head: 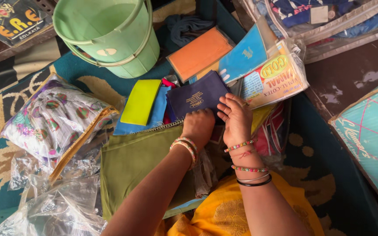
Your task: The person sits on the floor and folds multiple pieces of colored fabric by hand. They unfold, smooth, and refold each piece into neat stacks, handling green, blue, yellow, and patterned fabrics one at a time.
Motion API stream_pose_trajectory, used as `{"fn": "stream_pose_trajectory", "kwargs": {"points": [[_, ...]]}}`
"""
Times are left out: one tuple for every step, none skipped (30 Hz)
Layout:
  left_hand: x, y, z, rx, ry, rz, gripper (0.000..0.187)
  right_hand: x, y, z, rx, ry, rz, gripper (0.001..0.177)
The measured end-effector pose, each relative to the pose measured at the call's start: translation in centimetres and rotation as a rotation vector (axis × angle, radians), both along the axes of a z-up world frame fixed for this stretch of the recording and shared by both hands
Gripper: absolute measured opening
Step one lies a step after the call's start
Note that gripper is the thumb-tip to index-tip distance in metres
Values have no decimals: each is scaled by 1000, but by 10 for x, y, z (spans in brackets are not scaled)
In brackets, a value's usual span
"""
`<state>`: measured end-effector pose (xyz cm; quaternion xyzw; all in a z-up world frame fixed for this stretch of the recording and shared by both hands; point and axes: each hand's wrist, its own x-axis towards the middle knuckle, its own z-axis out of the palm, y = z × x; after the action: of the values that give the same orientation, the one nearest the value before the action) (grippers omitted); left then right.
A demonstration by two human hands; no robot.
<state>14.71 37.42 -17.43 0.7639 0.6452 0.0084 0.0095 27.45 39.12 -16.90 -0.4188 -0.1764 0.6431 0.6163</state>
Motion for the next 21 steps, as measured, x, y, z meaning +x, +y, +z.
{"fn": "stream_pose_trajectory", "kwargs": {"points": [[-4,4,3,-46,-70,30,14,-1,-1,-1,-11,-8,1,22],[-7,8,9,20,-155,109,12,-1,-1,-1,25,-7,-13,22],[-12,12,16,86,-241,188,12,-1,-2,-1,62,-6,-26,22],[-16,16,26,153,-326,265,12,-2,-3,-1,100,-4,-41,22],[-19,18,37,219,-454,282,12,-2,-4,0,133,9,-24,23],[-24,18,50,289,-581,301,14,-3,-3,2,168,24,-3,23],[-26,19,64,359,-708,318,18,-4,-3,4,204,39,19,24],[-28,20,79,412,-746,311,20,-7,-4,6,226,40,62,28],[-27,21,94,464,-785,302,21,-8,-6,8,247,41,106,32],[-26,19,108,515,-821,294,24,-10,-7,10,266,42,149,36],[-25,14,121,513,-829,275,23,-10,-7,12,303,-23,134,42],[-24,9,133,508,-838,255,22,-9,-7,15,337,-90,116,48],[-23,4,145,503,-847,236,21,-9,-6,18,372,-156,98,54],[-25,-4,156,567,-813,191,25,-8,-6,20,375,-123,111,57],[-31,-12,167,629,-778,146,29,-7,-4,22,378,-90,124,60],[-37,-23,177,682,-743,103,34,-5,-6,23,373,-58,138,62],[-48,-33,189,657,-654,168,29,-6,-6,23,405,-58,163,63],[-62,-45,201,626,-566,237,25,-7,-8,23,433,-61,194,64],[-76,-60,212,679,-511,210,22,-7,-10,23,460,-63,224,65],[-89,-75,223,735,-449,186,19,-9,-14,24,509,-39,278,66],[-98,-93,232,745,-380,190,19,-11,-18,26,558,-13,331,66]]}}
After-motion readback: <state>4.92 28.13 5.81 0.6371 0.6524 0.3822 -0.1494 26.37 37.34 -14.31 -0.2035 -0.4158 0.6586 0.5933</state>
